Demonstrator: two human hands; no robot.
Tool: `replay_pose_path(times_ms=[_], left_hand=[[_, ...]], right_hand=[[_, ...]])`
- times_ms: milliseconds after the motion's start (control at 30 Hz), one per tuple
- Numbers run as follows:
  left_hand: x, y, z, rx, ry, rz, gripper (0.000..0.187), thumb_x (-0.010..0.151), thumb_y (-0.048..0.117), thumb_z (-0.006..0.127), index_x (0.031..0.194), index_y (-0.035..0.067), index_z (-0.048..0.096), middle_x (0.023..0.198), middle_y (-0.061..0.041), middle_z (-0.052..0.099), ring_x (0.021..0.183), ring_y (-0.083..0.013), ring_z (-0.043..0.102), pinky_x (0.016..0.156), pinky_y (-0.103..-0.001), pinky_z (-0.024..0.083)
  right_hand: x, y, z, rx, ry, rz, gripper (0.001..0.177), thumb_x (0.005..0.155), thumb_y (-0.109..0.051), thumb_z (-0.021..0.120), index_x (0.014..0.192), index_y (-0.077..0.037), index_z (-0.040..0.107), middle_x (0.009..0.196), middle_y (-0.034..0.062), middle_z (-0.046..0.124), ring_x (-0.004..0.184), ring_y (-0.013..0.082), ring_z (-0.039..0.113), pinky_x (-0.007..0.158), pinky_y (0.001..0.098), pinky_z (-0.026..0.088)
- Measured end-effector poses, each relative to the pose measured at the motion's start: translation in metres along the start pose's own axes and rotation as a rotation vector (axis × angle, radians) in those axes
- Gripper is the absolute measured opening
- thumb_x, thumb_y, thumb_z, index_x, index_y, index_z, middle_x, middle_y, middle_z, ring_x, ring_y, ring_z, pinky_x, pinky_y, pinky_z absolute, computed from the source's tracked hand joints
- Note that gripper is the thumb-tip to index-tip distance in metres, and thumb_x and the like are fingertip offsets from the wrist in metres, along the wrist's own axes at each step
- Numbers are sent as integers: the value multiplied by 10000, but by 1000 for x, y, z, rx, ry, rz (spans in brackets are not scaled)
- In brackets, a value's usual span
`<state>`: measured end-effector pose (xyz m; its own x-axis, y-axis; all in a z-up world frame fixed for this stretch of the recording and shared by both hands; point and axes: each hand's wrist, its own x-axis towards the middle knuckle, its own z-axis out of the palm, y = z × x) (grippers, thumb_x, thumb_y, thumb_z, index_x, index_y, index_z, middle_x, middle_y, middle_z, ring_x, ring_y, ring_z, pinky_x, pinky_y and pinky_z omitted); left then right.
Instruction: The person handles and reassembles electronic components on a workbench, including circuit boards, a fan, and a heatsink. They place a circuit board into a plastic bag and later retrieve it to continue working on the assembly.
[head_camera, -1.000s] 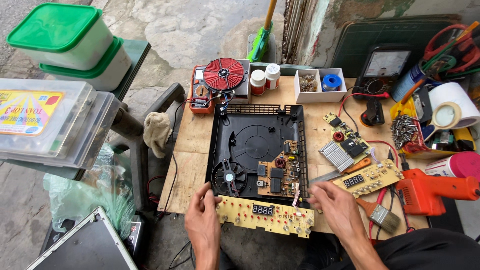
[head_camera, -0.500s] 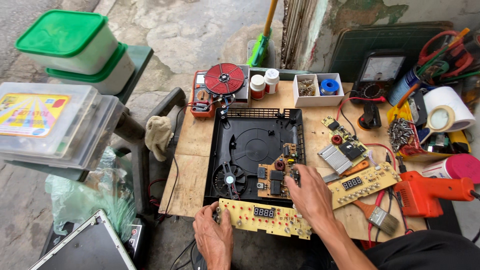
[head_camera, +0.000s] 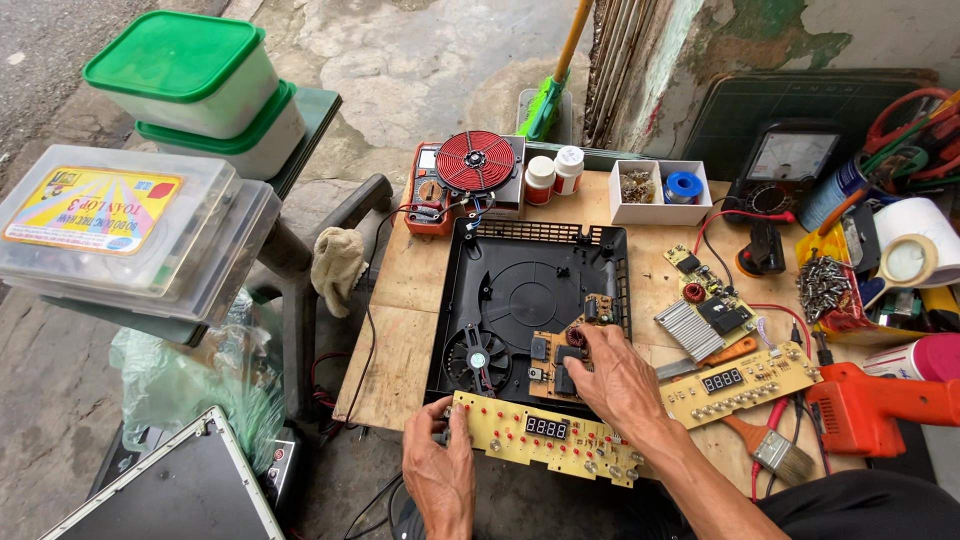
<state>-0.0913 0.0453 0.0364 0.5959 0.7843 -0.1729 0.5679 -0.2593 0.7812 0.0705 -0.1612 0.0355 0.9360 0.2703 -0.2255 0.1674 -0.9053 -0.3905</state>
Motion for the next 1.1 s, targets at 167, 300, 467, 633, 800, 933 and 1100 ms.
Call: replay_pose_path(times_ms=[167, 300, 467, 633, 800, 933, 1100], left_hand=[[-5, 36, -12, -305, -158, -369, 344, 998, 405, 758, 1286, 222, 800, 1106, 4, 903, 1065, -127, 826, 919, -324, 660], [-3, 28, -4, -518, -200, -469, 441, 994, 286, 782, 1408, 156, 702, 1128, -98, 897, 1019, -220, 832, 828, -417, 716], [-1, 29, -4, -572, -224, -563, 466, 1028, 257, 749, 1482, 164, 696, 1232, -136, 856, 1136, -254, 792, 877, -435, 685], [1, 26, 0, -586, -240, -614, 516, 1011, 296, 770, 1508, 176, 696, 1315, -133, 826, 1230, -285, 787, 971, -473, 690], [-7, 49, -10, -868, -252, -791, 643, 961, 283, 771, 1557, 80, 639, 1424, -230, 789, 1242, -393, 774, 1041, -498, 627], [-12, 39, -2, -938, -323, -853, 773, 961, 220, 742, 1688, 157, 488, 1554, -211, 695, 1389, -429, 691, 1177, -572, 605], [-10, 21, 15, -937, -278, -835, 685, 1006, 203, 731, 1657, 140, 525, 1506, -204, 729, 1343, -414, 719, 1125, -512, 610]], right_hand=[[7, 0, 30, -148, 46, -51, 714, 1025, -551, 637, 1613, -176, 480, 1208, 54, 591, 998, 214, 609, 817, 414, 636], [11, -10, 38, -221, 61, -8, 748, 992, -523, 708, 1583, -131, 471, 1218, 107, 652, 1057, 261, 656, 898, 452, 649], [0, -12, 51, -159, 198, 7, 680, 983, -409, 765, 1532, -130, 476, 1103, 90, 598, 785, 181, 633, 606, 327, 635], [-10, -15, 54, -113, 209, 103, 587, 1020, -515, 714, 1424, -147, 501, 1003, 75, 636, 737, 200, 668, 570, 379, 629], [-10, -27, 29, 174, 78, 187, 451, 1004, -334, 612, 1424, -232, 483, 1096, 26, 786, 809, 221, 795, 654, 360, 703], [-9, -32, 13, 140, 89, 192, 459, 986, -308, 595, 1435, -230, 543, 729, -74, 622, 556, 111, 503, 574, 332, 524], [-9, -48, -22, 382, 116, 304, 427, 981, -382, 645, 1393, -267, 633, 815, -37, 614, 790, 216, 661, 808, 461, 553]])
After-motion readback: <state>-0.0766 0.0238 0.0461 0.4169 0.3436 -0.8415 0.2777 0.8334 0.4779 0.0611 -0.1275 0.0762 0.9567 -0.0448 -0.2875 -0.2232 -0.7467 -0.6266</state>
